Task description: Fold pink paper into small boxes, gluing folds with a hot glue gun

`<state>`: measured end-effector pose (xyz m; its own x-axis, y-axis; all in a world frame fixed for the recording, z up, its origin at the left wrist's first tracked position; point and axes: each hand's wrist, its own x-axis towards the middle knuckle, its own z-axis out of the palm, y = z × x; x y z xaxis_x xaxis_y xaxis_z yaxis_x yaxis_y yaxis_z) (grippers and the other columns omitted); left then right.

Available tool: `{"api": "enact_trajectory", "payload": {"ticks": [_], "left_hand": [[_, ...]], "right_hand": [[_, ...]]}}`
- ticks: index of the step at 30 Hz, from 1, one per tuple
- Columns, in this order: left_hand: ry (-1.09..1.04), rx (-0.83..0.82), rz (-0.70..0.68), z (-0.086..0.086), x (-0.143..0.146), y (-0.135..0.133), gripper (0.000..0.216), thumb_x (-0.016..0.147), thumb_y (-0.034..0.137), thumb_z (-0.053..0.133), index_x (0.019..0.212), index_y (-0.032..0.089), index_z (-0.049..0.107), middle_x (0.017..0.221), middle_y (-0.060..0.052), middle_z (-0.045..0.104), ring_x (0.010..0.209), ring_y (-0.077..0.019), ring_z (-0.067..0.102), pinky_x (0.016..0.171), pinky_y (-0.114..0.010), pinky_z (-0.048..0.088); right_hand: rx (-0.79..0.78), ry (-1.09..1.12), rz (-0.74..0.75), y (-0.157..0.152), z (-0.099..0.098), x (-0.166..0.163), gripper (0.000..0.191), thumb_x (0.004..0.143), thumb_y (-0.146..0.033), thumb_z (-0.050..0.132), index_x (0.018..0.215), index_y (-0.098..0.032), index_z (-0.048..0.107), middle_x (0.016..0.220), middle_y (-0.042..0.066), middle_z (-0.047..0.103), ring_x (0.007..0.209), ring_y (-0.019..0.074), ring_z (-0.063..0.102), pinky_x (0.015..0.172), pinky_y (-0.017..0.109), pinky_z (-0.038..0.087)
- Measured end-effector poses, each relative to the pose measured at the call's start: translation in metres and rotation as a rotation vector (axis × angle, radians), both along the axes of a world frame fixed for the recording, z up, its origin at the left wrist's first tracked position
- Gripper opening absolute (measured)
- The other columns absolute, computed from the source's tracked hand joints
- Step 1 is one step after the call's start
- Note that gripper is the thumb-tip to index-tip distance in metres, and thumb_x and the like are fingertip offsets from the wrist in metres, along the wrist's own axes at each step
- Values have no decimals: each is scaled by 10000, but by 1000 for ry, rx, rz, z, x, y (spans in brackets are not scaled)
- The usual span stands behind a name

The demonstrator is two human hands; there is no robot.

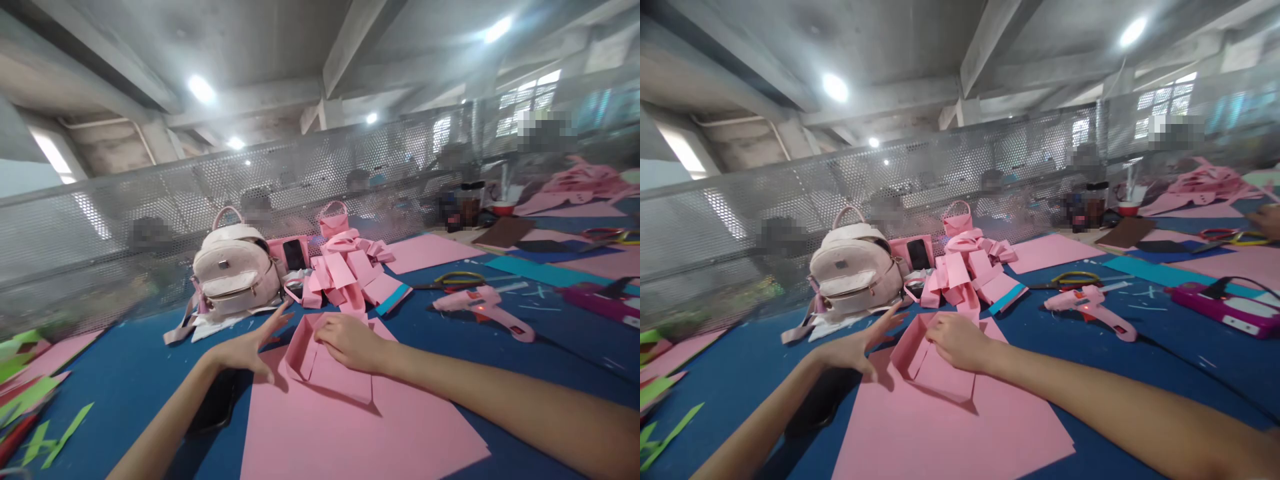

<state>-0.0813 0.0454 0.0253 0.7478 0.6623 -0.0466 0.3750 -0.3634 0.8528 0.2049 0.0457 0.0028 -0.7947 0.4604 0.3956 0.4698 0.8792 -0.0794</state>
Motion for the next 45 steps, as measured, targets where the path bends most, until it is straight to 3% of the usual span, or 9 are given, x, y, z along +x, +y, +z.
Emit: {"api": "enact_trajectory", "payload": {"ticks": [8,13,18,22,27,30,35,40,45], "left_hand": [[88,154,65,-14,33,-12,1416,582,306,881,1474,334,-219,1622,-91,4,1477,-298,74,1164,-449,232],[1,181,119,-16,37,-11,1416,605,284,863,1463,289,-264,1606,-127,104,1467,-289,147,1168,-436,210],[-58,203,212,-12,34,-11,1371,627,302,836,1477,282,-240,1595,-126,118,1452,-303,170,1154,-434,241],[-77,208,278,-9,31,-12,1356,627,329,837,1492,277,-206,1572,-131,188,1430,-320,216,1121,-418,316],[-58,260,286,-12,28,-9,1385,612,393,856,1493,275,-206,1596,-136,112,1456,-333,152,1161,-438,218],[-41,235,256,-15,28,-7,1396,615,433,854,1483,281,-229,1603,-146,73,1465,-324,133,1157,-443,229],[-9,290,211,-21,30,-7,1409,583,417,873,1496,287,-192,1613,-109,-112,1466,-330,114,1180,-453,144],[-21,318,307,-13,33,-10,1379,610,373,857,1490,309,-203,1619,-99,-64,1462,-330,128,1174,-448,173],[-56,387,362,3,31,-11,1411,573,439,872,1498,306,-185,1616,-107,-29,1463,-343,104,1175,-456,155]], "right_hand": [[-131,106,18,1,-5,-3,244,864,-87,475,967,-157,685,1000,93,692,975,223,605,859,353,458],[-246,212,21,5,-8,-6,242,829,-76,499,918,-186,696,912,47,721,862,195,647,770,305,473],[-326,653,-32,10,10,3,267,931,-139,394,972,-197,652,965,40,708,887,174,649,790,298,485],[-262,894,-39,16,22,12,261,944,-177,397,965,-188,656,957,62,692,909,199,632,847,344,477],[-243,892,-58,19,16,15,264,949,-174,388,1006,-192,645,983,62,677,935,205,618,854,346,466],[-235,870,-54,17,14,13,260,947,-167,386,999,-200,638,1001,60,669,943,206,614,863,347,457],[-231,844,-53,14,14,12,228,945,-164,388,956,-203,612,987,54,655,964,205,601,870,345,449],[-217,823,-52,14,13,12,221,955,-170,386,966,-201,604,991,63,641,977,213,588,884,355,439],[-187,827,-100,16,11,14,253,968,-192,371,1102,-218,584,1100,80,602,1039,221,557,928,379,429]]}}
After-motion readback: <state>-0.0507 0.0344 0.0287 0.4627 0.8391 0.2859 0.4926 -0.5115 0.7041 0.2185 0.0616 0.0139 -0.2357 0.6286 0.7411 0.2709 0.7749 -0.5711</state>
